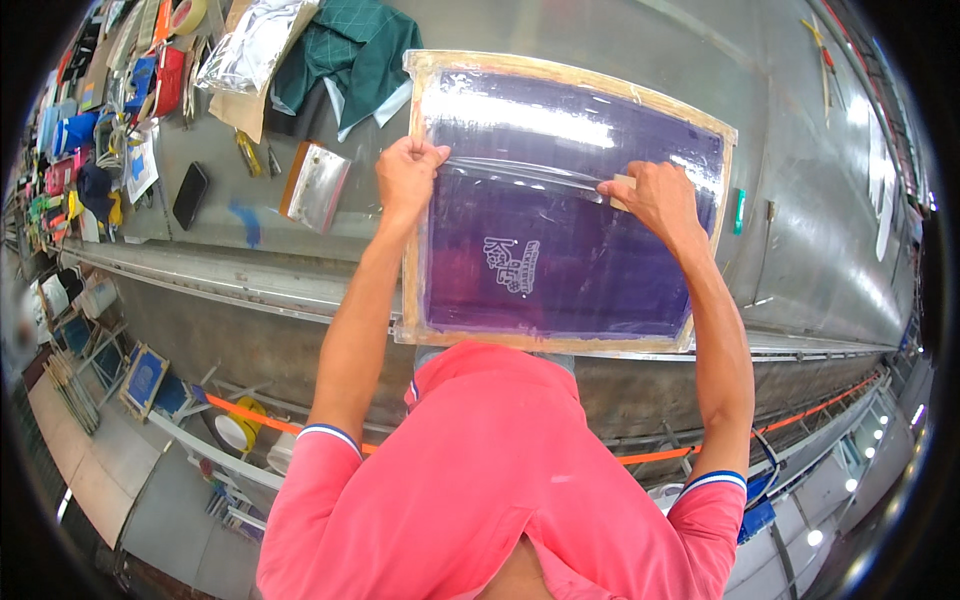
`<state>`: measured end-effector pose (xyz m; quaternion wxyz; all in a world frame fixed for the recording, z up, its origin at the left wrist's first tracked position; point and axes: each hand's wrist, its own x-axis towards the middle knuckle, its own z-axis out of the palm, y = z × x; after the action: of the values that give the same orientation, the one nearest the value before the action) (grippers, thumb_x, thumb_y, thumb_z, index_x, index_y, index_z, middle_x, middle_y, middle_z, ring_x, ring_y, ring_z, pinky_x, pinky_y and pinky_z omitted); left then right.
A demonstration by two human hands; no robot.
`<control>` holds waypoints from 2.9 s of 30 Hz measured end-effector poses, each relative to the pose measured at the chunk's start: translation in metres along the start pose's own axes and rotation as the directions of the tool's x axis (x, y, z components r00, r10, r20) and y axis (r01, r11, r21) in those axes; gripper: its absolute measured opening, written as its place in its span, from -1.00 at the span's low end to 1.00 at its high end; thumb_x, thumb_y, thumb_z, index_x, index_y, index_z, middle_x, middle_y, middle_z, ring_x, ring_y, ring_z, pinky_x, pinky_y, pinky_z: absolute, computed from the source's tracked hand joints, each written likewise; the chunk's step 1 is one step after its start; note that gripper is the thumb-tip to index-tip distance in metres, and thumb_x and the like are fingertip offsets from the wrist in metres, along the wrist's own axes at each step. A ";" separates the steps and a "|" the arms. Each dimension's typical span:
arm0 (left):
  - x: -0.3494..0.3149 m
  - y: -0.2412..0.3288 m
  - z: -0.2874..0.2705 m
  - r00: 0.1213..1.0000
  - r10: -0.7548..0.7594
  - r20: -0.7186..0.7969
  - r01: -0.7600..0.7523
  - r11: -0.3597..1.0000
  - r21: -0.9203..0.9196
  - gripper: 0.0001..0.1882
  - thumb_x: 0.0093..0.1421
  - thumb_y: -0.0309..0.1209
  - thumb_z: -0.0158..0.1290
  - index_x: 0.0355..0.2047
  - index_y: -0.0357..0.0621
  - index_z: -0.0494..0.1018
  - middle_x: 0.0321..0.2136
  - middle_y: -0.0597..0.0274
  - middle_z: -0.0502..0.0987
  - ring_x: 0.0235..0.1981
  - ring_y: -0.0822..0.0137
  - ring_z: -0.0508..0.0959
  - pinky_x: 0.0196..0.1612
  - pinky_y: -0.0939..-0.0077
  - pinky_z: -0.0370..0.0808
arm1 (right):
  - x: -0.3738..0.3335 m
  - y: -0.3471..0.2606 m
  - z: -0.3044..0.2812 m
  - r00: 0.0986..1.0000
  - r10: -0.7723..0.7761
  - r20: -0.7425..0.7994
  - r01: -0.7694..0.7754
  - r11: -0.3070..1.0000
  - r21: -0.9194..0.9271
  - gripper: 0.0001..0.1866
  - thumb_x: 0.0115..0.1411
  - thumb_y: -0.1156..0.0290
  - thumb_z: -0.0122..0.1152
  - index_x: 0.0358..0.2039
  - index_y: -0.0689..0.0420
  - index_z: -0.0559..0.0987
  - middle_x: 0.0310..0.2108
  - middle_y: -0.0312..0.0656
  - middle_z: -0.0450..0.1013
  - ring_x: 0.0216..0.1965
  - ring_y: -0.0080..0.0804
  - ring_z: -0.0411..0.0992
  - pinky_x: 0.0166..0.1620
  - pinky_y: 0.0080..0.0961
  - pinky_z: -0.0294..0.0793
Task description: The person secures a purple screen frame with tape, measures it with a tape measure, and then uses a wrench to tighten bolts on the frame. They repeat the measuring and tightening process to ensure the frame is properly aligned and secured on a metal workbench.
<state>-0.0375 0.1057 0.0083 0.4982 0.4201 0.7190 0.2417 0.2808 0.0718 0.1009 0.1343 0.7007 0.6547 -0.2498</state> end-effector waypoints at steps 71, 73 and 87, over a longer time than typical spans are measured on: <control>-0.005 0.002 -0.010 0.998 -0.046 -0.041 0.052 0.988 0.143 -0.73 0.00 -0.34 0.38 -0.53 -0.29 0.56 -0.58 0.33 0.56 -0.54 0.56 0.44 -0.42 0.63 0.35 | 0.003 -0.044 0.134 0.709 0.658 -0.251 -0.111 0.457 0.883 -0.82 0.08 0.38 0.40 -0.46 0.24 0.64 -0.44 -0.19 0.51 -0.46 -0.38 0.49 -0.30 -0.42 0.46; 0.001 -0.002 -0.009 0.997 -0.056 -0.048 0.063 0.985 0.158 -0.72 -0.01 -0.33 0.39 -0.53 -0.31 0.58 -0.57 0.30 0.57 -0.54 0.55 0.45 -0.41 0.64 0.35 | 0.004 -0.049 0.136 0.693 0.657 -0.296 -0.120 0.511 0.851 -0.83 0.08 0.37 0.40 -0.47 0.22 0.64 -0.44 -0.19 0.51 -0.46 -0.35 0.49 -0.30 -0.40 0.46; 0.014 -0.020 -0.009 0.998 -0.057 0.025 0.055 0.997 0.052 -0.74 -0.04 -0.34 0.38 -0.54 -0.30 0.59 -0.57 0.27 0.60 -0.54 0.53 0.47 -0.41 0.60 0.37 | -0.005 -0.046 0.143 0.547 0.697 -0.465 -0.089 0.600 0.795 -0.75 0.10 0.48 0.34 -0.22 0.23 0.52 -0.31 -0.13 0.42 -0.39 -0.25 0.44 -0.26 -0.33 0.44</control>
<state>-0.0546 0.1075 -0.0107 0.5034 0.4156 0.7297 0.2033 0.2100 -0.0009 -0.0103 -0.3593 0.8713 0.3101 -0.1247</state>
